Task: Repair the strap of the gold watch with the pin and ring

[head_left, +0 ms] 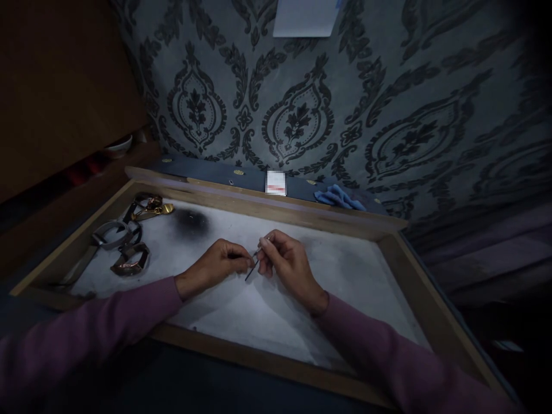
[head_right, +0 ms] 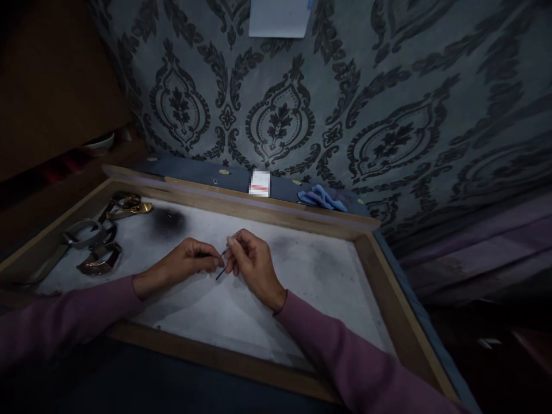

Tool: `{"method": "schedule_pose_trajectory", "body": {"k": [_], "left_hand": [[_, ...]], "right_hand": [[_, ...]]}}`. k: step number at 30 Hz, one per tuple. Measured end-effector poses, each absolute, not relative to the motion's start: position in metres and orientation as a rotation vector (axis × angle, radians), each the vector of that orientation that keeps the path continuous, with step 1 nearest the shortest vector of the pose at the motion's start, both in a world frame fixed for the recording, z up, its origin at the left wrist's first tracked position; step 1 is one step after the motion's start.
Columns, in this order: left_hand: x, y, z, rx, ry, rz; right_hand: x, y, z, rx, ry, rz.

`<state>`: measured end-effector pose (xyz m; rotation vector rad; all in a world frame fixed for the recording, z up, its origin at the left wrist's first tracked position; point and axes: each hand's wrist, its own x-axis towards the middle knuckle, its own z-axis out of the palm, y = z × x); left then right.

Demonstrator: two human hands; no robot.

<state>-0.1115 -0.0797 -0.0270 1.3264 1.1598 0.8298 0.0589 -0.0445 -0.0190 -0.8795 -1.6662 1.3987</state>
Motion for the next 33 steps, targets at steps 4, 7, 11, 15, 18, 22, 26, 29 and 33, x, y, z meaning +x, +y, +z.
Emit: {"method": "schedule_pose_trajectory", "body": {"k": [4, 7, 11, 15, 18, 22, 26, 29, 33], "left_hand": [[-0.111, -0.080, -0.026, 1.306, 1.150, 0.862], [-0.109, -0.079, -0.023, 1.279, 1.155, 0.852], [-0.109, -0.079, -0.019, 1.262, 1.145, 0.859], [-0.110, -0.079, -0.019, 1.281, 1.121, 0.857], [-0.110, -0.079, -0.019, 1.289, 1.141, 0.836], [-0.109, -0.079, -0.018, 1.268, 1.153, 0.839], [-0.110, -0.079, -0.019, 1.216, 1.087, 0.880], [-0.111, -0.079, -0.021, 1.188, 1.064, 0.898], [-0.111, -0.079, -0.020, 1.169, 1.082, 0.908]], "right_hand": [[0.059, -0.050, -0.013, -0.861, -1.775, 1.251], [0.059, -0.047, -0.014, -0.856, -1.685, 1.366], [0.059, -0.044, -0.016, -0.865, -1.593, 1.464], [0.058, -0.045, -0.016, -0.852, -1.564, 1.478], [0.058, -0.045, -0.018, -0.864, -1.518, 1.517], [0.058, -0.042, -0.022, -0.901, -1.405, 1.586], [0.059, -0.041, -0.023, -0.934, -1.341, 1.640], [0.059, -0.041, -0.023, -0.942, -1.312, 1.656], [0.058, -0.041, -0.024, -0.937, -1.282, 1.675]]}}
